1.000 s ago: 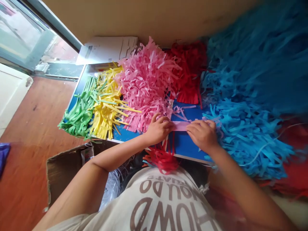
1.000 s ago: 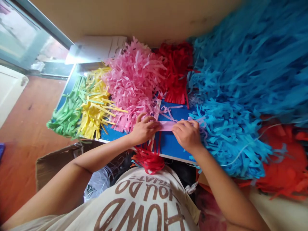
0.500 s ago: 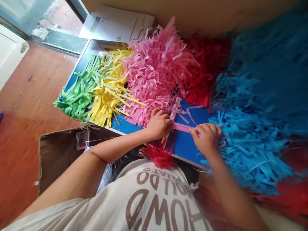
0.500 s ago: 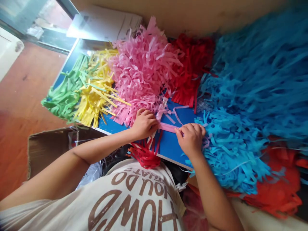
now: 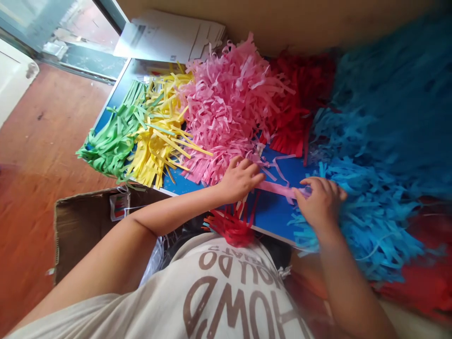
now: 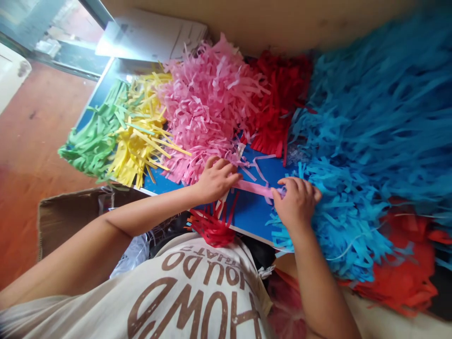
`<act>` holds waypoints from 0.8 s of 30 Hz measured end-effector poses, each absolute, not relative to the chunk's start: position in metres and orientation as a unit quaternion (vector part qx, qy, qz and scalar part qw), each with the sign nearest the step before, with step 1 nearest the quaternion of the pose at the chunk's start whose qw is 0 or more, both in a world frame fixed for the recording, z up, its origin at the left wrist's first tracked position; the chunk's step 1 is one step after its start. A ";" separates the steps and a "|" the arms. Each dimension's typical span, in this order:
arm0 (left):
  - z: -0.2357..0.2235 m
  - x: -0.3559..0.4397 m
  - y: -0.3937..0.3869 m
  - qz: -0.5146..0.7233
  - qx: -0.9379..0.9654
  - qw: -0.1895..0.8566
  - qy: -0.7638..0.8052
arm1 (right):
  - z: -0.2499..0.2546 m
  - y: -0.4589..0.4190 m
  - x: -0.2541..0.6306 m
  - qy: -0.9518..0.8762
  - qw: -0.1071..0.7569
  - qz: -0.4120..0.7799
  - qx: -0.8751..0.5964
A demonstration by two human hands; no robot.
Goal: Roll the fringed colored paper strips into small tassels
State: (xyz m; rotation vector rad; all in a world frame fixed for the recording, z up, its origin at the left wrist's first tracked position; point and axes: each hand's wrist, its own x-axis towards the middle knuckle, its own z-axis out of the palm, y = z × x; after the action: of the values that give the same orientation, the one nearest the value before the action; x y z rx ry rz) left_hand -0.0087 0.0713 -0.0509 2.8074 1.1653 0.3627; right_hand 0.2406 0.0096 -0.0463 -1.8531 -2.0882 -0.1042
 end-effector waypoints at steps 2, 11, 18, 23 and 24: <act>-0.052 -0.011 0.073 0.121 0.948 0.038 0.291 | -0.039 0.005 0.238 -0.784 0.181 -0.044 -0.592; -0.055 -0.008 0.073 0.122 0.962 0.008 0.242 | -0.046 0.012 0.226 -0.835 0.196 -0.052 -0.511; -0.065 -0.010 0.069 0.168 0.945 -0.033 0.278 | -0.041 0.008 0.206 -0.831 0.159 -0.075 -0.527; -0.066 -0.012 0.070 0.166 0.944 -0.030 0.285 | -0.048 0.011 0.202 -0.833 0.184 -0.075 -0.517; -0.066 -0.014 0.071 0.166 0.944 -0.029 0.283 | -0.050 0.010 0.204 -0.830 0.190 -0.069 -0.519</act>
State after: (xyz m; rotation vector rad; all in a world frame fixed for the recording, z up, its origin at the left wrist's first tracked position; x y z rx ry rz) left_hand -0.0140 0.0706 -0.0660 3.0229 0.9056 0.5326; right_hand 0.2040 0.0103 -0.0497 -1.4592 -2.3342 -0.1948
